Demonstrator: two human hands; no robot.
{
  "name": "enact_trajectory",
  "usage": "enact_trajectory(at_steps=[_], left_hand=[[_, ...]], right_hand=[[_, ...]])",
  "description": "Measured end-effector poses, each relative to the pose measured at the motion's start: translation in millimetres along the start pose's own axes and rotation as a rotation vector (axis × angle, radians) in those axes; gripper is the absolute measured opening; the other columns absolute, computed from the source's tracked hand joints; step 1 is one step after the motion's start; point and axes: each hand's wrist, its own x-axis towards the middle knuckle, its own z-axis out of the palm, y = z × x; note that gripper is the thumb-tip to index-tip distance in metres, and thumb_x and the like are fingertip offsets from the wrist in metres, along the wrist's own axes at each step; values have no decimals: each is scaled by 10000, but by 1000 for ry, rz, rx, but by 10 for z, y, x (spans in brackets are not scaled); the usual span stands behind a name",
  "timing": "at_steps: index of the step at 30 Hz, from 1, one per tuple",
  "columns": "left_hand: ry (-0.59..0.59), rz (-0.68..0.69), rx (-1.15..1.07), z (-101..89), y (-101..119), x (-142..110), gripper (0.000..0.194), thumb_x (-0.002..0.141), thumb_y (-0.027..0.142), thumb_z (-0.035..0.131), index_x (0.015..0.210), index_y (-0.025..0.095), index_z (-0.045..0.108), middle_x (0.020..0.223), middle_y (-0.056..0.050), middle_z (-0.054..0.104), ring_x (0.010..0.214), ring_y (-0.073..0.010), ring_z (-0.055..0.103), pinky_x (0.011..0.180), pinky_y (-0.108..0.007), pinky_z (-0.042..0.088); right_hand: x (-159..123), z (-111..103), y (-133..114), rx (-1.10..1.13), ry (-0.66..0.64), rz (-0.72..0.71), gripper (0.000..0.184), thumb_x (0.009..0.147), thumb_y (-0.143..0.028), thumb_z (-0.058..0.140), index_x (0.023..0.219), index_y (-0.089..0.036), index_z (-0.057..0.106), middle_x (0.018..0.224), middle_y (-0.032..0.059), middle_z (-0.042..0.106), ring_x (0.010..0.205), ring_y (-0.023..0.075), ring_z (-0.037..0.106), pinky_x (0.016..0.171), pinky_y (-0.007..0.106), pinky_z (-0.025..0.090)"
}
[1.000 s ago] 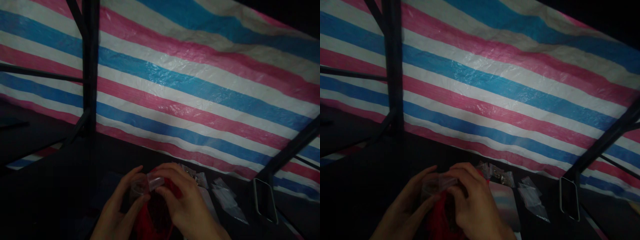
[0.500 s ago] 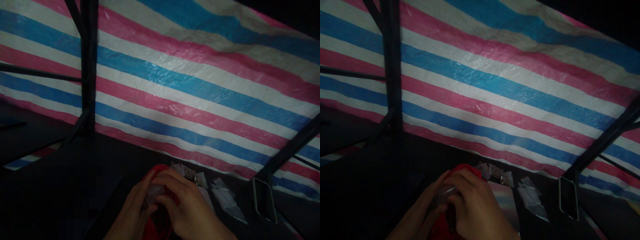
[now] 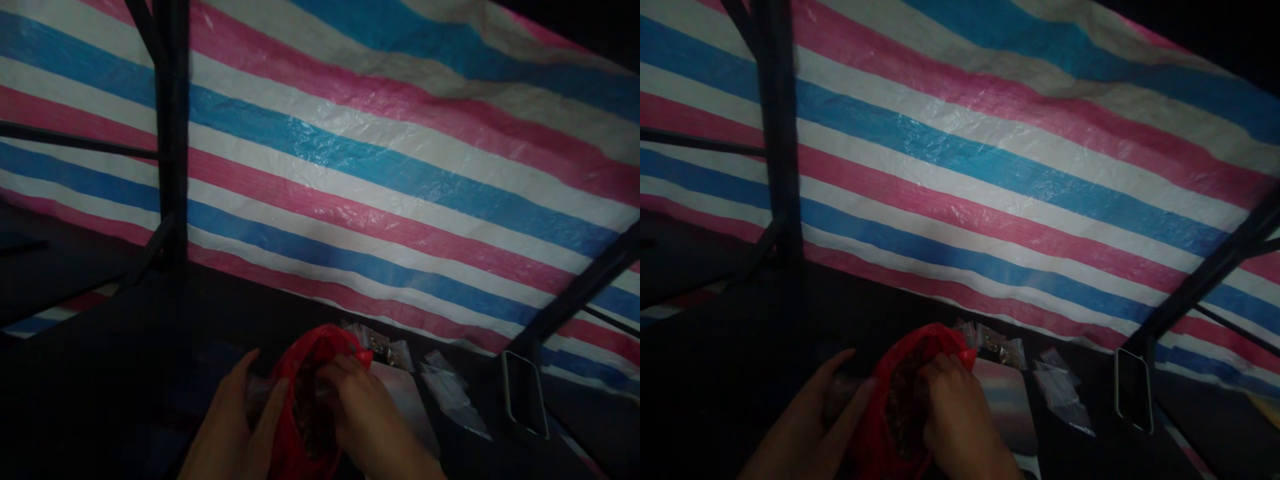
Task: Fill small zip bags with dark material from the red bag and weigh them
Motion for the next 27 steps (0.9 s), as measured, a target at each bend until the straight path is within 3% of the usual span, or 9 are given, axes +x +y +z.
enact_trajectory(at_steps=[3,6,11,14,17,20,27], left_hand=[[29,103,64,210,-57,42,935,866,680,564,1532,35,443,1519,-307,540,1448,-493,533,1210,-644,412],[50,147,119,316,-117,91,813,880,561,556,1516,64,467,1440,-277,593,1398,-486,584,1171,-646,452],[12,110,-93,254,-70,121,692,779,410,609,1415,140,573,1379,-209,683,1337,-422,659,1124,-581,526],[-14,34,-256,204,8,112,683,676,367,674,1330,175,625,1246,-151,760,1096,-368,770,938,-496,639],[-88,-48,-403,205,16,109,715,658,351,700,1350,212,584,1142,-85,781,816,-284,793,717,-410,669],[-123,-60,-489,228,-52,125,702,703,301,708,1381,246,534,1017,-21,779,662,-224,763,577,-342,634],[-96,-13,-469,214,-85,152,616,736,232,710,1336,239,569,840,45,754,594,-159,715,537,-244,576]], right_hand=[[129,104,-10,-50,24,3,595,759,90,509,1261,-136,735,1377,161,700,1313,310,636,1124,411,486],[224,161,-2,-28,-11,-17,598,745,91,522,1244,-155,740,1375,140,710,1285,284,665,1102,373,508],[251,194,60,46,-3,14,657,703,111,520,1266,-150,735,1383,161,713,1310,303,659,1125,408,486],[247,218,86,144,5,4,694,684,109,538,1286,-173,738,1393,145,720,1346,297,638,1143,397,460],[246,271,108,283,12,-4,636,658,95,546,1161,-213,785,1253,78,794,1210,255,719,1032,316,515],[235,347,139,420,26,12,565,647,78,544,1053,-220,800,1094,42,832,1033,230,777,874,268,556],[222,495,163,691,63,97,439,676,16,561,988,-213,769,953,38,825,917,244,790,811,316,580]])
